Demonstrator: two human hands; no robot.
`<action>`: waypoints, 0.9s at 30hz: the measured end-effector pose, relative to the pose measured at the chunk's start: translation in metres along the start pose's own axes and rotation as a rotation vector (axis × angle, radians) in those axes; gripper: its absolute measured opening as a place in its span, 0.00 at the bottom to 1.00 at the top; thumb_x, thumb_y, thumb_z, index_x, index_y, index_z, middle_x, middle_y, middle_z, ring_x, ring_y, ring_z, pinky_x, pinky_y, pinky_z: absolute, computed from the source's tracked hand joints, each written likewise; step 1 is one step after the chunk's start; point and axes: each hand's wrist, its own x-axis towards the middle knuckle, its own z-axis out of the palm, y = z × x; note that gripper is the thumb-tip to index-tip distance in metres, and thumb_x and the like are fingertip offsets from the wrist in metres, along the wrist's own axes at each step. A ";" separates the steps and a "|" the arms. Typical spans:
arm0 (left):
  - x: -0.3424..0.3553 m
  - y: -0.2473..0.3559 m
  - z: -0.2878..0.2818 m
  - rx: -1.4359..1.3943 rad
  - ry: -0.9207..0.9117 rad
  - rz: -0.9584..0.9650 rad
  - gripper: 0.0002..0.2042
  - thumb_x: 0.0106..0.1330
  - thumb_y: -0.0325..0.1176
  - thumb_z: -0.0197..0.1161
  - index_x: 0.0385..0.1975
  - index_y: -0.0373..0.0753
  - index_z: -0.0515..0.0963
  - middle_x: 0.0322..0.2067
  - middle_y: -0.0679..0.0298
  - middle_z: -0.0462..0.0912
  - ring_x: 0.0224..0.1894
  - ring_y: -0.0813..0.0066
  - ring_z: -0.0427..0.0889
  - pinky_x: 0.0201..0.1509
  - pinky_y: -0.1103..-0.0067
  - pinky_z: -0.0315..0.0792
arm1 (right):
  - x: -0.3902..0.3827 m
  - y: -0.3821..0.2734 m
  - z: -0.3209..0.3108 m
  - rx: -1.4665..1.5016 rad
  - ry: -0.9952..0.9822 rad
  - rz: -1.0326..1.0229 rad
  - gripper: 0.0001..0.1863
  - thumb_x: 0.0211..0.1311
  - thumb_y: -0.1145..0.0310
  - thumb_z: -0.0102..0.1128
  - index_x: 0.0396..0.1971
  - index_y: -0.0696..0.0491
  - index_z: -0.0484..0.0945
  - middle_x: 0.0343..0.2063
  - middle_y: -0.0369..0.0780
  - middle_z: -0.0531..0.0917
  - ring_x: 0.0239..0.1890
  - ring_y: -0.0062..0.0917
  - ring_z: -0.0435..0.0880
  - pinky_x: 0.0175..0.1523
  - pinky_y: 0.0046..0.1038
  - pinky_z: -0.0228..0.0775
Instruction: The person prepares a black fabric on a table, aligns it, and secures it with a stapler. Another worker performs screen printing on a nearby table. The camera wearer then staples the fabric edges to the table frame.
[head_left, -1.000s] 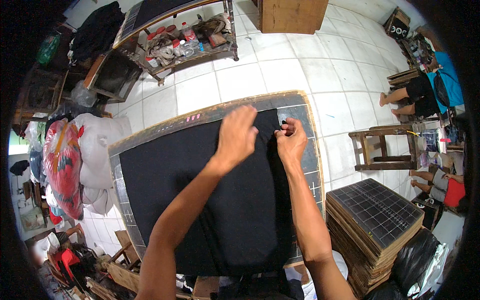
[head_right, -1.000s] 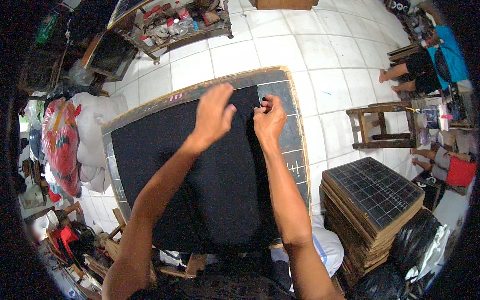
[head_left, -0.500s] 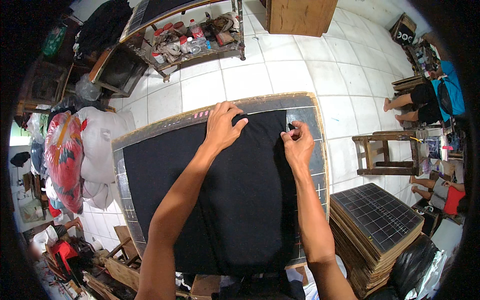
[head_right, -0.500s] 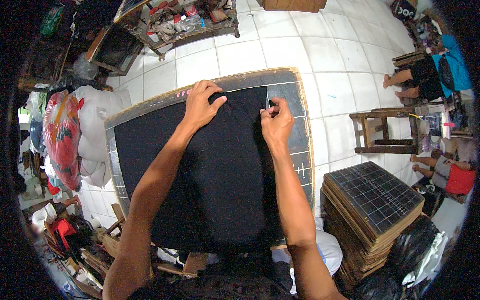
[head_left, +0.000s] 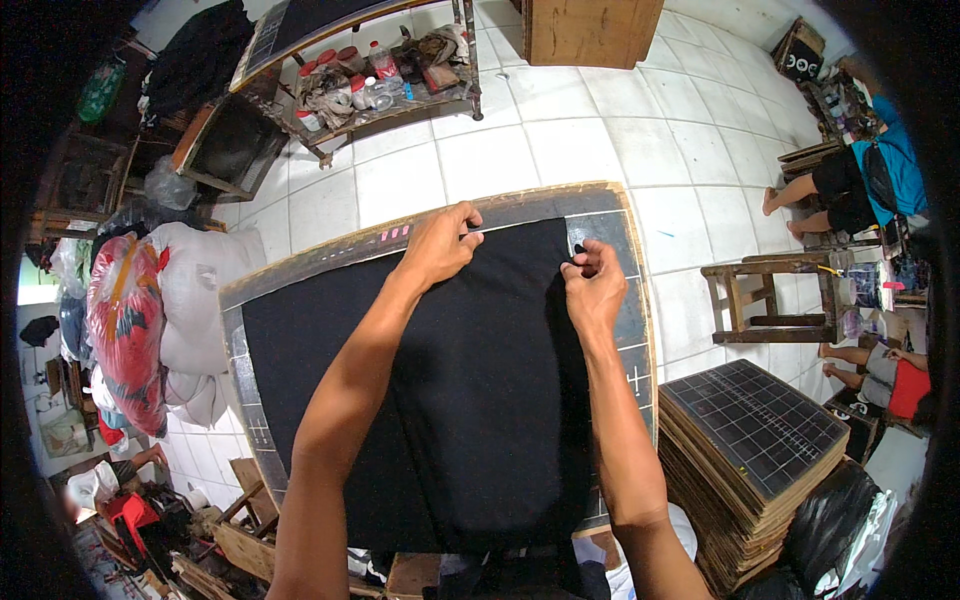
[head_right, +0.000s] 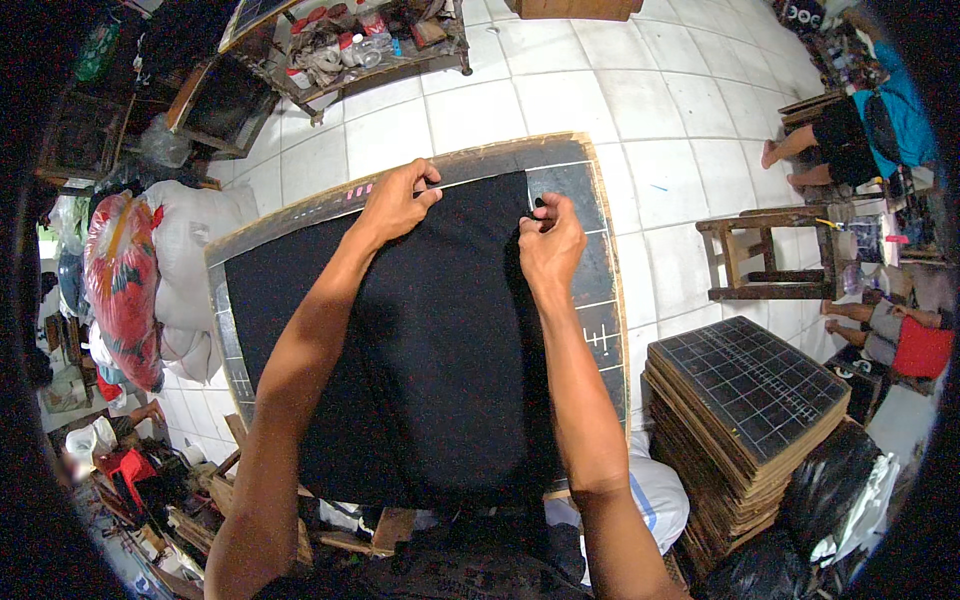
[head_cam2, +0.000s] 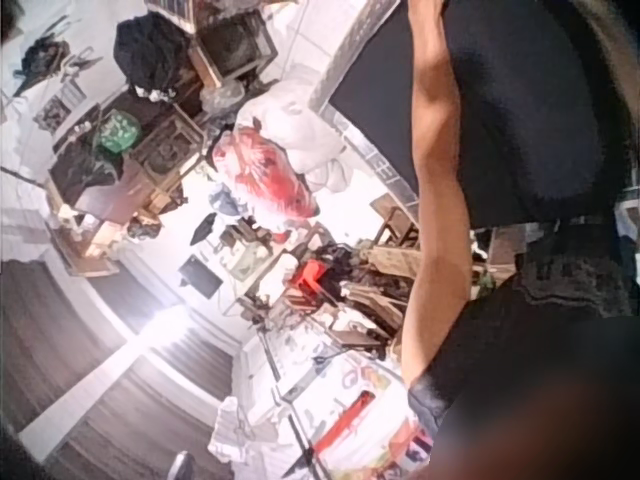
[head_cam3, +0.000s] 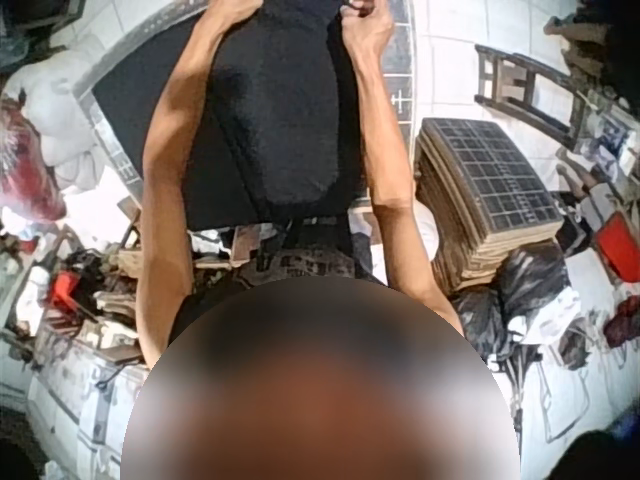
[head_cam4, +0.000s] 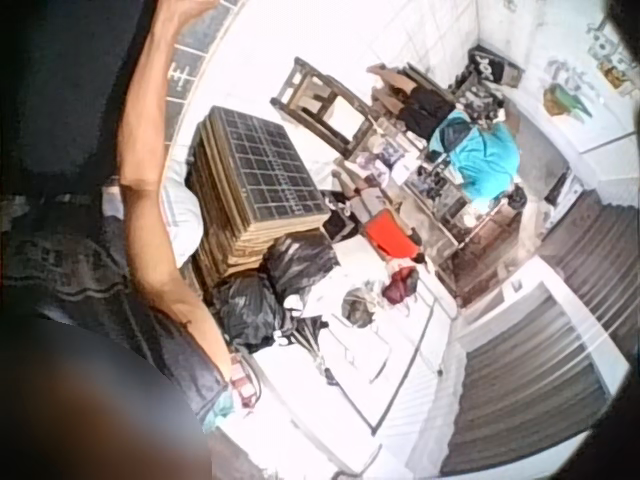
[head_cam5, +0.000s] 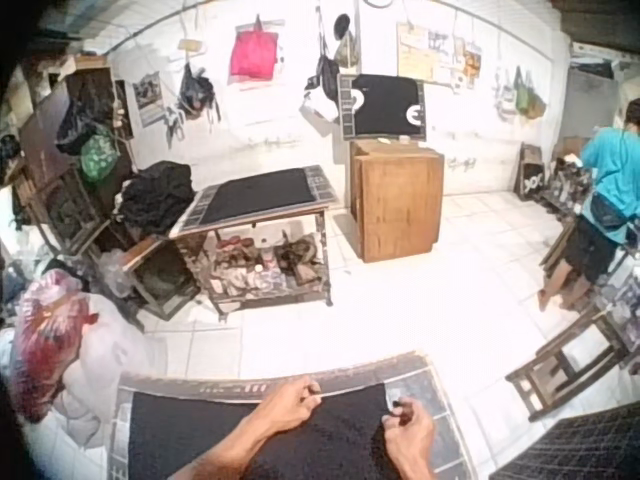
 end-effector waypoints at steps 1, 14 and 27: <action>-0.002 0.001 0.001 0.054 0.019 0.039 0.10 0.63 0.29 0.66 0.42 0.36 0.78 0.26 0.63 0.77 0.30 0.68 0.78 0.38 0.71 0.72 | 0.000 0.000 0.001 -0.007 0.009 0.002 0.20 0.51 0.80 0.67 0.47 0.61 0.80 0.32 0.41 0.84 0.33 0.25 0.83 0.42 0.29 0.78; -0.043 0.047 0.066 0.118 0.215 0.440 0.22 0.69 0.29 0.58 0.63 0.31 0.71 0.66 0.50 0.71 0.72 0.52 0.64 0.75 0.58 0.55 | -0.005 0.000 0.006 0.041 0.079 -0.047 0.19 0.50 0.82 0.66 0.46 0.60 0.79 0.31 0.42 0.83 0.29 0.25 0.82 0.38 0.28 0.77; 0.045 0.060 0.076 0.197 0.224 0.496 0.19 0.58 0.22 0.62 0.51 0.34 0.80 0.57 0.55 0.77 0.63 0.55 0.72 0.68 0.62 0.63 | -0.010 0.005 0.005 0.051 0.170 -0.084 0.21 0.52 0.81 0.69 0.49 0.60 0.79 0.33 0.43 0.85 0.31 0.23 0.84 0.39 0.26 0.79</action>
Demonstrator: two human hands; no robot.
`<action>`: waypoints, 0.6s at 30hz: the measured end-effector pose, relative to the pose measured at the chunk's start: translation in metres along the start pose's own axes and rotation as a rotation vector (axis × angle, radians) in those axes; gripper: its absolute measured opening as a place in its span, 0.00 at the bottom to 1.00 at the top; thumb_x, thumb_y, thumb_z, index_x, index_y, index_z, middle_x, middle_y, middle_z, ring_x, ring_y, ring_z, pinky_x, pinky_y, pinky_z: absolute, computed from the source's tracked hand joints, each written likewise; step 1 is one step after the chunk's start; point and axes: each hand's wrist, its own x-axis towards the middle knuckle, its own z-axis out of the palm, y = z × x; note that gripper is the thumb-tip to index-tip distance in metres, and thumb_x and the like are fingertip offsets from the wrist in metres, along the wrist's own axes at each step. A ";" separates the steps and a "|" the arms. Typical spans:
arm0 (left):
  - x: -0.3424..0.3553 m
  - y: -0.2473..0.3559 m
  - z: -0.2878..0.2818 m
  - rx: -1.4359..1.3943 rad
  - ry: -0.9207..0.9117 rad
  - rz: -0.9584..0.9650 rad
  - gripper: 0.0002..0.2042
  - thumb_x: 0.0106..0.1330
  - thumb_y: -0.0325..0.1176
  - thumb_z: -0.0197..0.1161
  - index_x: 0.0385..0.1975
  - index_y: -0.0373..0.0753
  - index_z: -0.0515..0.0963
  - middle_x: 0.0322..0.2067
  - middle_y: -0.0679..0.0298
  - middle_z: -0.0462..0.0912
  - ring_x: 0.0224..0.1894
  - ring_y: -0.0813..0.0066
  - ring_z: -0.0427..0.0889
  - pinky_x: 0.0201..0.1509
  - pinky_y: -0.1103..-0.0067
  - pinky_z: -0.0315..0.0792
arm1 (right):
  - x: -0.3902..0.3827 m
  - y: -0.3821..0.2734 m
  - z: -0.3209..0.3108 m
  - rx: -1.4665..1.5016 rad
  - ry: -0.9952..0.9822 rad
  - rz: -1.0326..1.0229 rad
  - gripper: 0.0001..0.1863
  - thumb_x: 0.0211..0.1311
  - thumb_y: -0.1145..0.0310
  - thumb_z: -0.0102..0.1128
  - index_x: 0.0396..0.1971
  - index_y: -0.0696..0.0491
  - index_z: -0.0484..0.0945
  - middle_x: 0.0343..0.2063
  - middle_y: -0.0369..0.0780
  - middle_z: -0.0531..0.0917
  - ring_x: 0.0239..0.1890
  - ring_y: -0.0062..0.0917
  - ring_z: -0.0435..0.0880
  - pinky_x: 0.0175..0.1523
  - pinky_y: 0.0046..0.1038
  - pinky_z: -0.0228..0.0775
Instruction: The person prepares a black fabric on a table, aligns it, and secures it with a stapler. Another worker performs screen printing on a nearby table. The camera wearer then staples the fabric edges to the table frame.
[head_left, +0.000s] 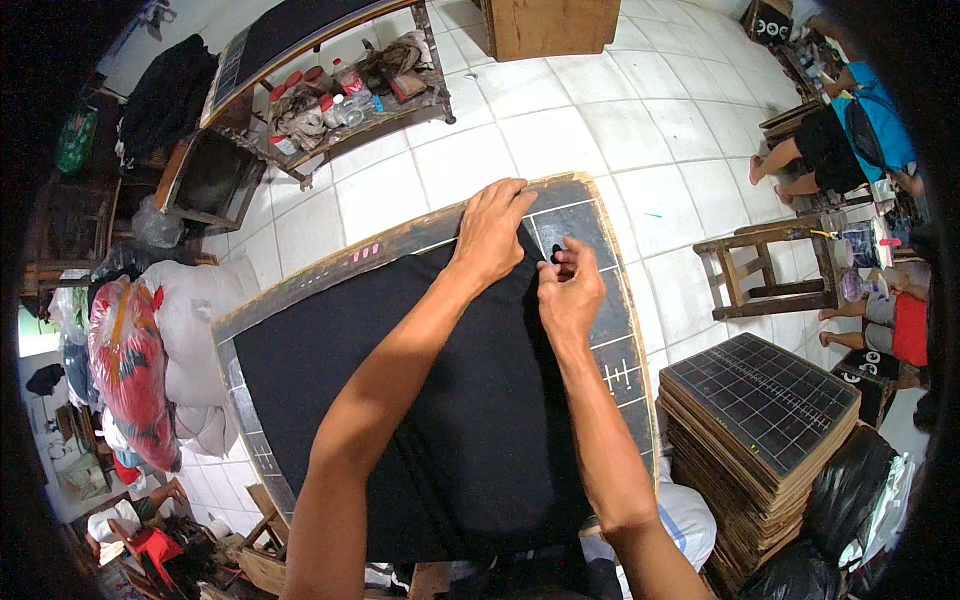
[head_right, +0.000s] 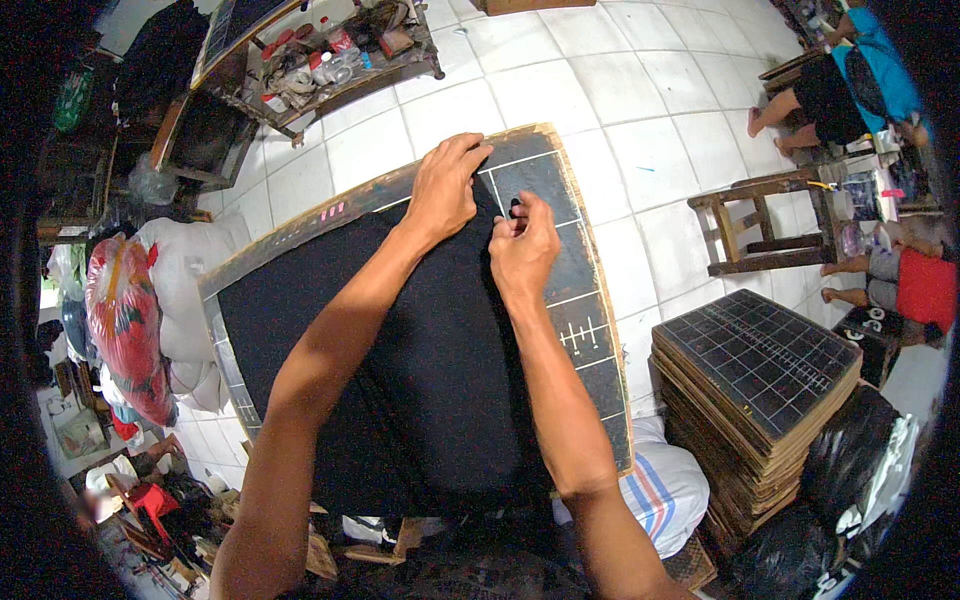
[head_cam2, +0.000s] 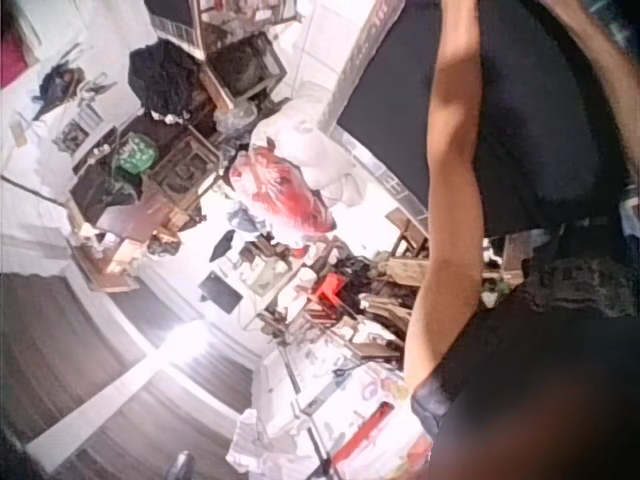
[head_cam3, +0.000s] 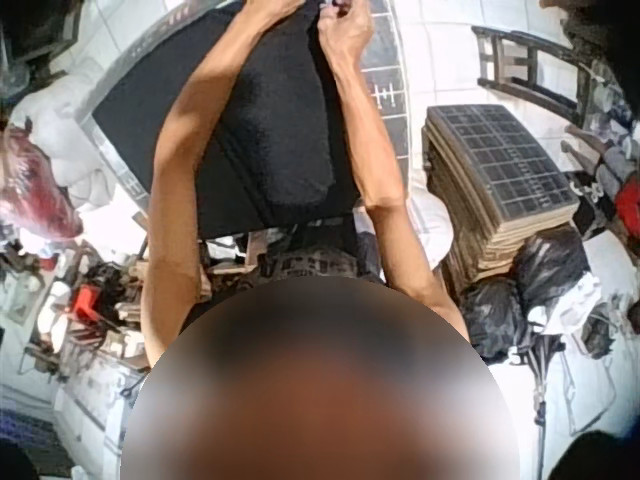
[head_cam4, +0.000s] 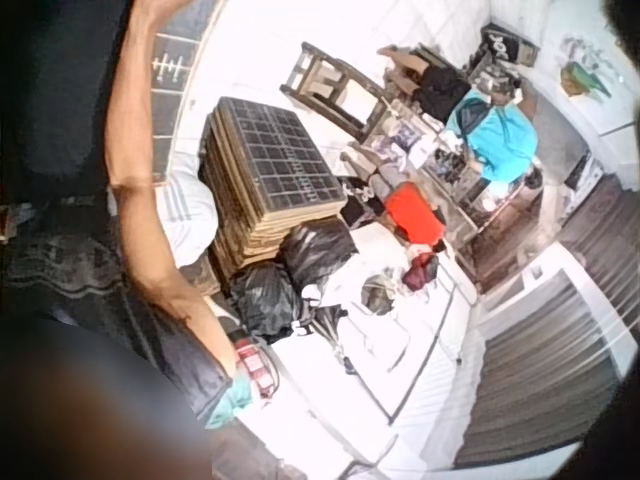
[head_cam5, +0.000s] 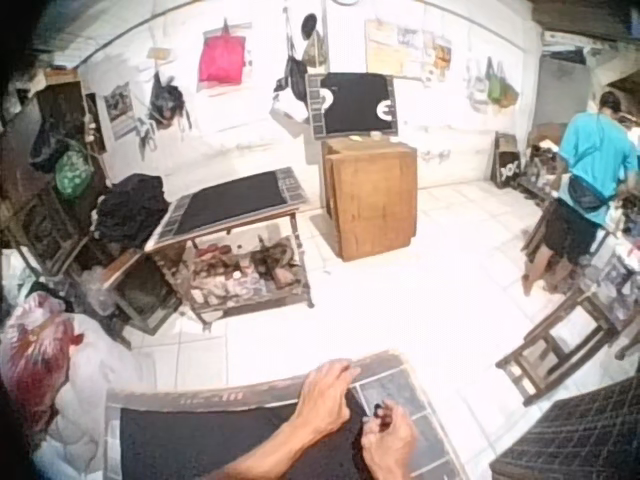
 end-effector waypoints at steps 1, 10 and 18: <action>-0.001 0.003 0.001 0.014 0.023 0.006 0.19 0.58 0.21 0.61 0.52 0.34 0.79 0.58 0.54 0.76 0.64 0.55 0.71 0.69 0.61 0.62 | 0.000 0.001 0.000 0.017 0.003 -0.010 0.21 0.52 0.81 0.69 0.49 0.60 0.79 0.33 0.43 0.85 0.31 0.23 0.84 0.39 0.26 0.79; -0.051 0.023 -0.008 0.100 -0.055 -0.029 0.20 0.68 0.30 0.57 0.59 0.31 0.74 0.65 0.53 0.71 0.72 0.55 0.63 0.76 0.52 0.50 | 0.000 0.004 0.002 0.066 -0.024 -0.037 0.22 0.51 0.84 0.63 0.49 0.62 0.77 0.37 0.47 0.81 0.28 0.26 0.81 0.35 0.27 0.77; -0.052 0.012 -0.003 0.222 -0.279 -0.056 0.26 0.76 0.40 0.49 0.70 0.34 0.63 0.75 0.56 0.56 0.78 0.57 0.49 0.77 0.47 0.38 | 0.007 -0.005 0.002 0.085 -0.066 0.004 0.21 0.54 0.82 0.63 0.50 0.61 0.77 0.37 0.45 0.84 0.32 0.24 0.84 0.38 0.26 0.78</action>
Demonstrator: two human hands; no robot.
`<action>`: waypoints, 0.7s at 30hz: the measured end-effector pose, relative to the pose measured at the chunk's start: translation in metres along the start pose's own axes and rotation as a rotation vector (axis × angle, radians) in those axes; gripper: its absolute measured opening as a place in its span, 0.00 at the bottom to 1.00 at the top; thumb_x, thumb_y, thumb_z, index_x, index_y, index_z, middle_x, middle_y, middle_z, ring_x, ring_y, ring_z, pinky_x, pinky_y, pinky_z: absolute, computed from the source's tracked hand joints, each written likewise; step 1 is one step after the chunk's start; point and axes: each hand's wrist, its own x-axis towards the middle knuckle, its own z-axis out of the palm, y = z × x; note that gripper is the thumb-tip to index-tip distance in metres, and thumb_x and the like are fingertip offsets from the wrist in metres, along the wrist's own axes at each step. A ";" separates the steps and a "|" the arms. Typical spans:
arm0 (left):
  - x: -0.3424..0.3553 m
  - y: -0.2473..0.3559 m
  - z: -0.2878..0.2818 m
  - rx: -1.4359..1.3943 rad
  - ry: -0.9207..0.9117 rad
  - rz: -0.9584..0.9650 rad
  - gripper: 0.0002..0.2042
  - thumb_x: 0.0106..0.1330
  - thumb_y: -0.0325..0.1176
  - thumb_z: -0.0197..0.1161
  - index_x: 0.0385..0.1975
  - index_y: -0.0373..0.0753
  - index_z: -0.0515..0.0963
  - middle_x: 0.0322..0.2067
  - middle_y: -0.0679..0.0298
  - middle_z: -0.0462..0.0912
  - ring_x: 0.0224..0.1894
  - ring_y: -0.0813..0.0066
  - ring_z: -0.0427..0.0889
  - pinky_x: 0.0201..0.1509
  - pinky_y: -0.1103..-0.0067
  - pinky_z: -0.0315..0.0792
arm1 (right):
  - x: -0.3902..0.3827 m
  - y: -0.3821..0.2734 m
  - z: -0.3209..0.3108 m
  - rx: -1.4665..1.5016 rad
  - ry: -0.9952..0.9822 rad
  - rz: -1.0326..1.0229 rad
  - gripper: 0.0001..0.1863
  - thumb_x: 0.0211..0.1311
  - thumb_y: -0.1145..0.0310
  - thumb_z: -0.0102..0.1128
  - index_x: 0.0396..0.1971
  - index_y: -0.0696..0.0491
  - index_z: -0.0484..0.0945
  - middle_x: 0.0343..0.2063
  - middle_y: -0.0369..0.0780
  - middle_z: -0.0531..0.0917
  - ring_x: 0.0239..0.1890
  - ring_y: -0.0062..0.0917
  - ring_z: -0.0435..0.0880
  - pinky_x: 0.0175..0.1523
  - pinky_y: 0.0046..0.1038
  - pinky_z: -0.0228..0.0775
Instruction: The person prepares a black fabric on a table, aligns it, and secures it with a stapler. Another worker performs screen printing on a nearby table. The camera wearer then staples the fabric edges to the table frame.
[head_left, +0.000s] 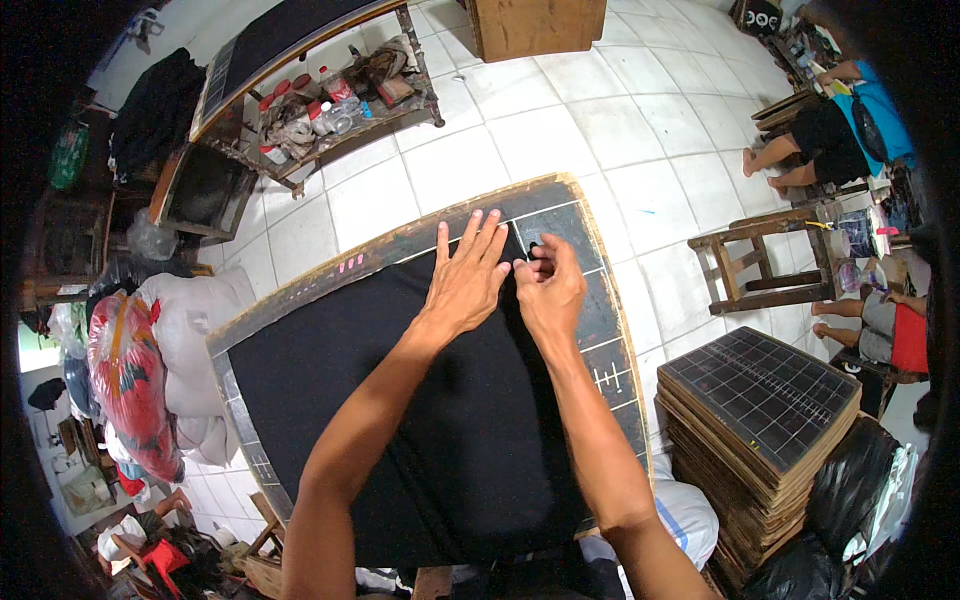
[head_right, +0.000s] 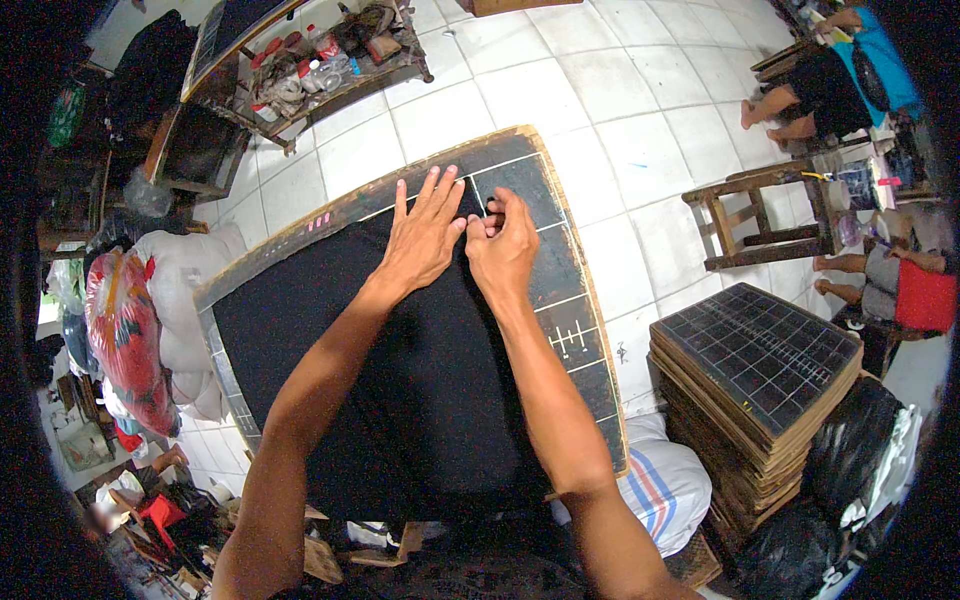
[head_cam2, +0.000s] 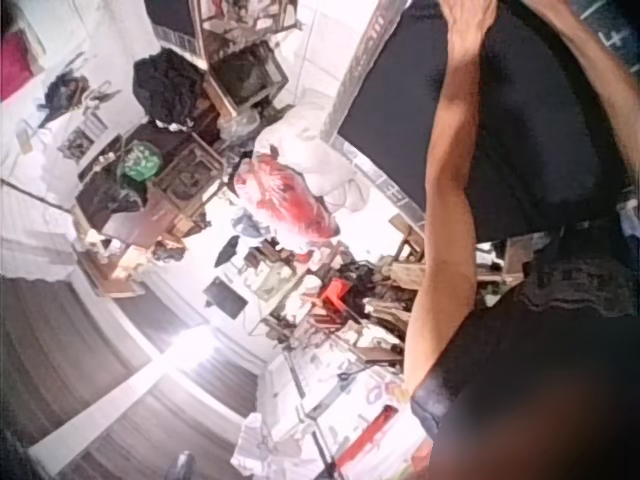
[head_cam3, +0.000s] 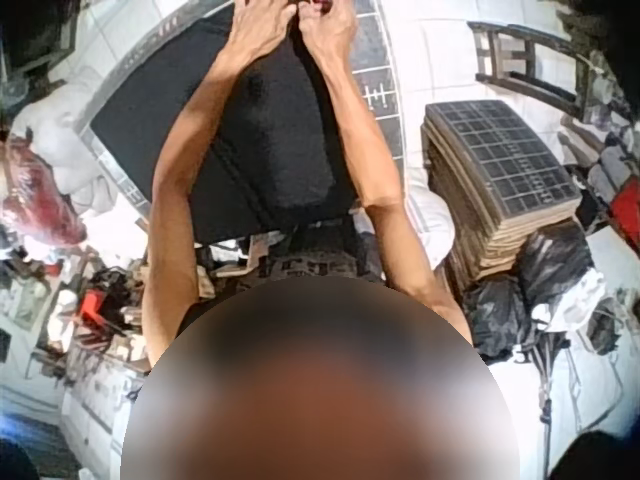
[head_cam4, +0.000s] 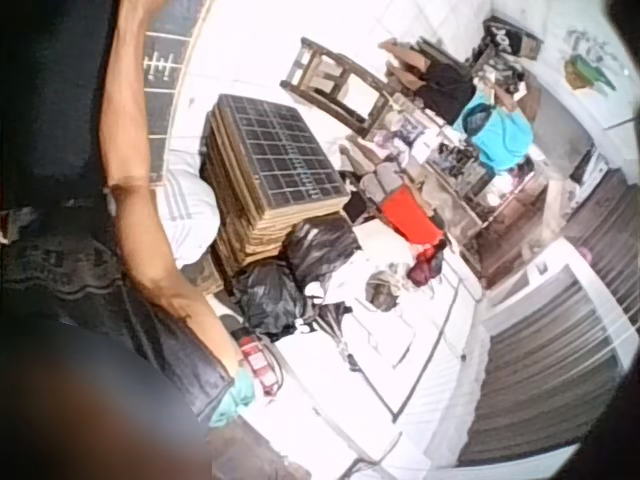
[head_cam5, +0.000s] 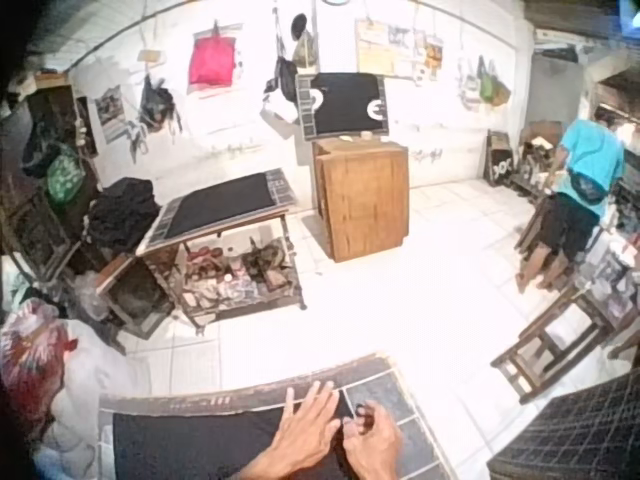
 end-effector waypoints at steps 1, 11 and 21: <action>0.000 -0.001 -0.001 -0.001 -0.013 0.010 0.26 0.76 0.40 0.48 0.71 0.35 0.62 0.75 0.57 0.54 0.78 0.58 0.48 0.78 0.48 0.37 | 0.003 0.000 0.002 0.017 -0.004 0.004 0.21 0.54 0.82 0.63 0.50 0.61 0.77 0.37 0.45 0.84 0.32 0.24 0.83 0.38 0.26 0.79; 0.005 -0.007 -0.008 0.000 -0.130 0.083 0.28 0.76 0.37 0.47 0.73 0.35 0.56 0.77 0.56 0.47 0.79 0.58 0.43 0.79 0.51 0.35 | 0.007 0.004 0.007 0.028 0.005 -0.006 0.21 0.53 0.84 0.61 0.51 0.61 0.77 0.36 0.45 0.84 0.32 0.23 0.83 0.38 0.25 0.78; 0.005 -0.010 -0.009 -0.025 -0.120 0.077 0.28 0.75 0.38 0.48 0.72 0.33 0.59 0.76 0.54 0.50 0.79 0.57 0.44 0.79 0.50 0.37 | 0.017 0.003 0.016 -0.014 0.029 -0.055 0.21 0.52 0.83 0.64 0.49 0.62 0.77 0.38 0.45 0.83 0.33 0.24 0.83 0.39 0.26 0.78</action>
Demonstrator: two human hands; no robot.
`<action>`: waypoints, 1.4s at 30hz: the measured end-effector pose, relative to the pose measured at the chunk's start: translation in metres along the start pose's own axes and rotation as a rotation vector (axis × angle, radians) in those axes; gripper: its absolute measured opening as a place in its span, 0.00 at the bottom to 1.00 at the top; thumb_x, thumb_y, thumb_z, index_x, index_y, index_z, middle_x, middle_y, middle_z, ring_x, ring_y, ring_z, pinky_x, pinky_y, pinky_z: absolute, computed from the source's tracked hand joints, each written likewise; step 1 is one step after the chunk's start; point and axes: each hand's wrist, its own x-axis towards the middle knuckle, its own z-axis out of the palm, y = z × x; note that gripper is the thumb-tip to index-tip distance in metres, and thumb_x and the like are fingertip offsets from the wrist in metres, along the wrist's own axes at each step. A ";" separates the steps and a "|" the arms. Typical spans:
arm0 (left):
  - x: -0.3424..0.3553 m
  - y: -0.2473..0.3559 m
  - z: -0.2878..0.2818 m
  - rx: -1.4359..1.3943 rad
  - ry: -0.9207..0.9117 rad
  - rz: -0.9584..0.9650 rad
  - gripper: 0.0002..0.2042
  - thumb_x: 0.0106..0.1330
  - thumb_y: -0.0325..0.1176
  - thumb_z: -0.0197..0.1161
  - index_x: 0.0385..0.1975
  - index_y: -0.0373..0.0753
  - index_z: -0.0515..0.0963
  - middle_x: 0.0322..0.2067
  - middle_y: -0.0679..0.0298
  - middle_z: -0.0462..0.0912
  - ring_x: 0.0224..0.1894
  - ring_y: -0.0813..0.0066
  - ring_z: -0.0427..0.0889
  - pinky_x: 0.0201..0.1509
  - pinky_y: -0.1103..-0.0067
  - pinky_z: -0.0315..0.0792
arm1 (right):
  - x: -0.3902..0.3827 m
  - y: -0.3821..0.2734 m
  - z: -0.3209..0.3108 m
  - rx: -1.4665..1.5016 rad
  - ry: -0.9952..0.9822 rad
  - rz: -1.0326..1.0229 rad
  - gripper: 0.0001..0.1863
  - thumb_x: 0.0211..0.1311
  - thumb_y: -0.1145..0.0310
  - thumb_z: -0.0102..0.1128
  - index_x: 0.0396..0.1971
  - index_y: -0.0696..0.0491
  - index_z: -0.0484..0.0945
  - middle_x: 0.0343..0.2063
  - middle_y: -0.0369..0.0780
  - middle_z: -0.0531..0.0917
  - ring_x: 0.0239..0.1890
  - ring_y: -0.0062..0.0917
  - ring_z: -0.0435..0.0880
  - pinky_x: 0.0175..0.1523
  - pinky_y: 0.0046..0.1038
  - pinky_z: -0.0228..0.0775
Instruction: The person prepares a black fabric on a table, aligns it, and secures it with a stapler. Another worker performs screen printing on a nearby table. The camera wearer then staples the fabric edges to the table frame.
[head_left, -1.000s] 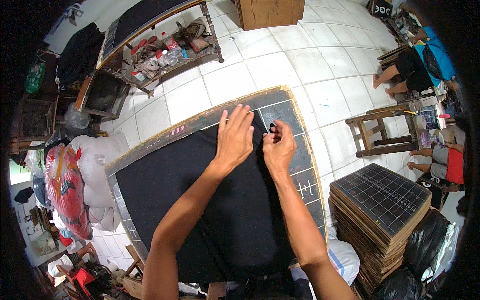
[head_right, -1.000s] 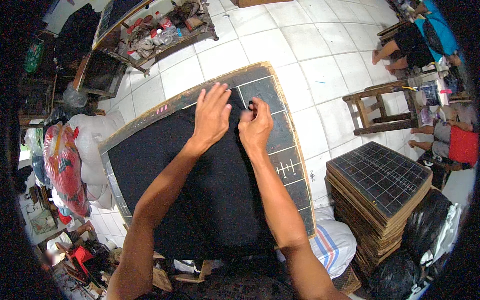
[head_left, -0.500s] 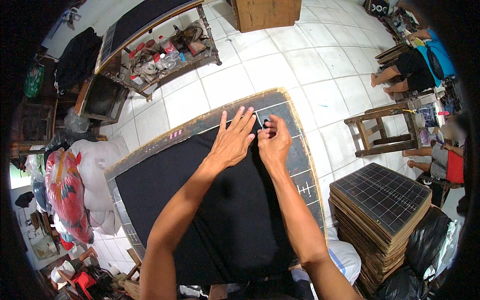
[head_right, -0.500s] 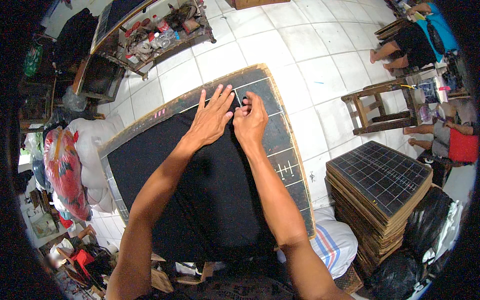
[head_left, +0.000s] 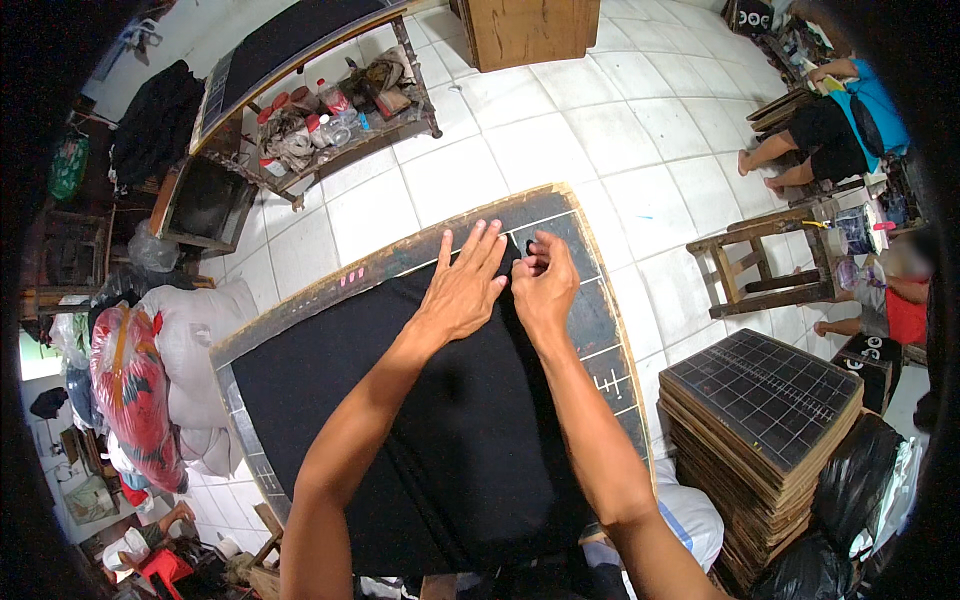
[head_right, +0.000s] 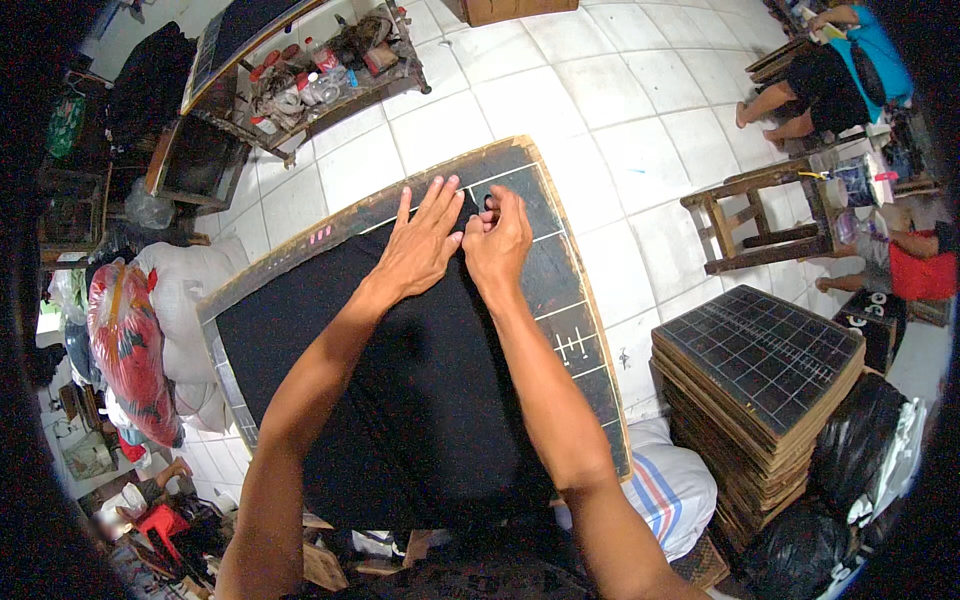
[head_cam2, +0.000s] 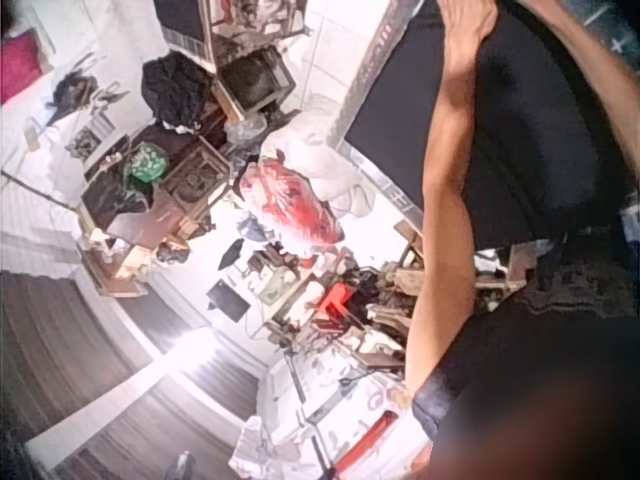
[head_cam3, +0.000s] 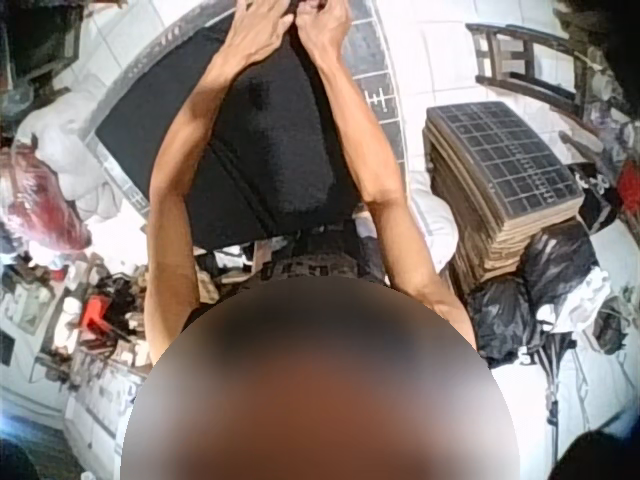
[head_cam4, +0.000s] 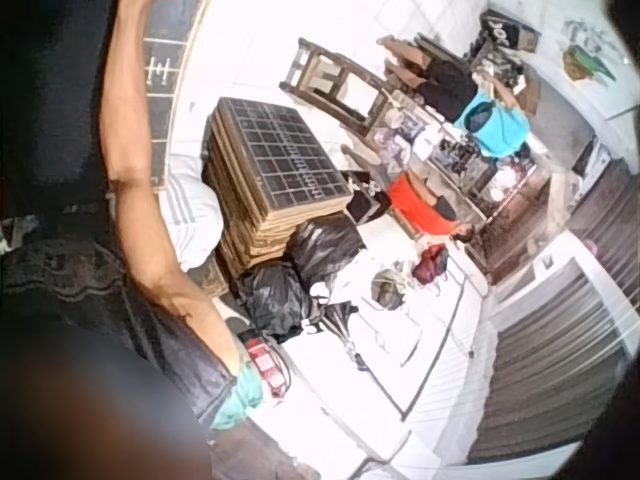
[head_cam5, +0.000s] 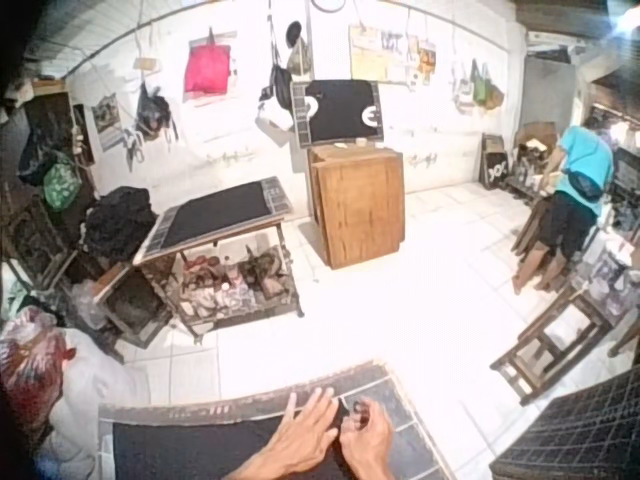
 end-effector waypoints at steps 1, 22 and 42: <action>0.000 0.000 0.000 0.013 0.010 0.016 0.28 0.75 0.38 0.48 0.72 0.33 0.59 0.76 0.54 0.49 0.79 0.57 0.44 0.79 0.50 0.37 | -0.001 0.000 -0.001 -0.051 -0.001 -0.017 0.21 0.51 0.83 0.64 0.49 0.63 0.77 0.37 0.46 0.83 0.33 0.25 0.83 0.39 0.26 0.78; -0.002 0.007 -0.006 0.061 -0.034 0.039 0.31 0.71 0.39 0.54 0.72 0.33 0.59 0.76 0.55 0.50 0.79 0.61 0.44 0.78 0.47 0.35 | 0.002 -0.003 -0.007 -0.161 -0.096 0.032 0.21 0.48 0.79 0.64 0.46 0.59 0.78 0.28 0.44 0.84 0.31 0.39 0.85 0.39 0.40 0.76; 0.007 0.001 -0.014 0.005 -0.146 0.030 0.49 0.60 0.55 0.64 0.75 0.33 0.49 0.77 0.51 0.43 0.80 0.57 0.38 0.79 0.49 0.29 | -0.004 -0.006 -0.015 -0.124 -0.130 0.039 0.24 0.49 0.80 0.68 0.50 0.62 0.78 0.32 0.44 0.83 0.31 0.28 0.83 0.37 0.31 0.78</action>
